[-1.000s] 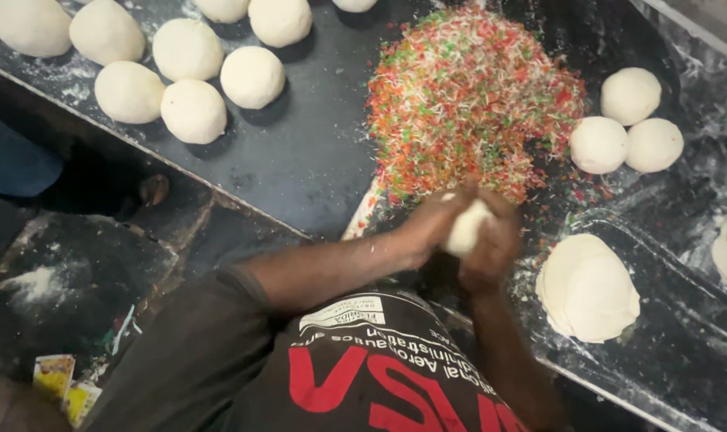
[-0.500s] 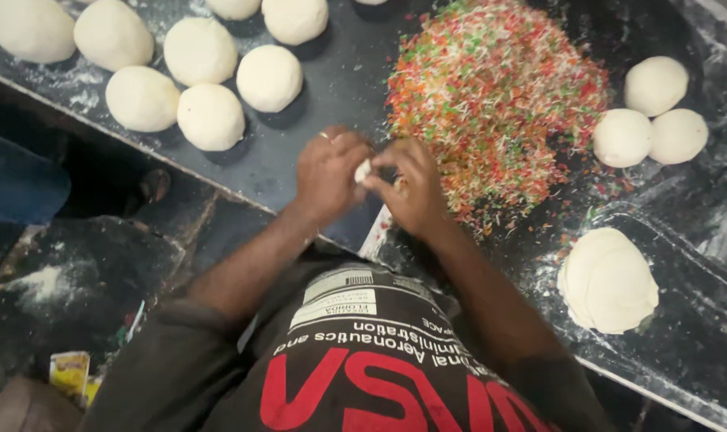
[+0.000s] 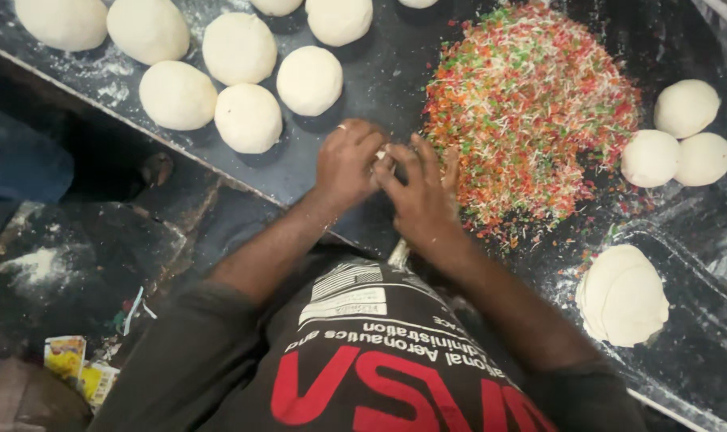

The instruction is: The person prepares dough balls by flattening a piece of dough, filling it with a colorful mixture, and then sealing and rounding it by hand.

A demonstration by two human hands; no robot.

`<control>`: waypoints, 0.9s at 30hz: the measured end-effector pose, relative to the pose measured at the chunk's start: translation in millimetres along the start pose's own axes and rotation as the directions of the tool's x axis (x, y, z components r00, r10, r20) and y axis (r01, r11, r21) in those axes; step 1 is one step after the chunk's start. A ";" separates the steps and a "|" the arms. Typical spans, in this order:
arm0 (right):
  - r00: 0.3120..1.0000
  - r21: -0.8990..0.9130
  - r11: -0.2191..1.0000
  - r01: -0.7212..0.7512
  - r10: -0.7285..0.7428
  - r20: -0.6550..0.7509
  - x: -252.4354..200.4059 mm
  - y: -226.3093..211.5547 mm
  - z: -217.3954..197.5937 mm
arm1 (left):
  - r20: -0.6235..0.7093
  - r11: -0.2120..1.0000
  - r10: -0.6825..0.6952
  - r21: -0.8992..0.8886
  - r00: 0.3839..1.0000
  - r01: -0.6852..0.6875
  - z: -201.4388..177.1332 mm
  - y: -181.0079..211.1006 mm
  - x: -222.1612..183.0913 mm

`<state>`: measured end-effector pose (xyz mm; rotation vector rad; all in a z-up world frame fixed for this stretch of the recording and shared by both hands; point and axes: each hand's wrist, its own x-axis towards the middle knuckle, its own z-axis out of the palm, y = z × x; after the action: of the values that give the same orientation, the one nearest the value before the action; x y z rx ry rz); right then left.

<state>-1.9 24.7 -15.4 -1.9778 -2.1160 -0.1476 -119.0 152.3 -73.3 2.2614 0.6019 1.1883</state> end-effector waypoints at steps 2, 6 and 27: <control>0.993 0.092 0.995 -0.027 0.016 0.119 10.1 18.1 -5.8 | 0.027 1.000 0.024 -0.012 0.999 -0.023 -3.2 -1.6 7.8; 0.998 0.769 0.636 -0.056 0.048 0.033 10.0 43.8 -2.7 | 0.028 0.994 -0.071 -0.080 0.997 0.073 -14.8 5.0 7.3; 0.894 0.938 -0.293 -0.184 0.346 0.283 -59.6 40.3 -28.5 | 0.210 -0.067 -0.758 -0.967 0.618 0.247 -102.1 -57.9 69.1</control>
<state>44.4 -36.7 -6.0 -1.0650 -0.7067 1.1862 -177.7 261.6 -17.0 0.4463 0.5280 1.0605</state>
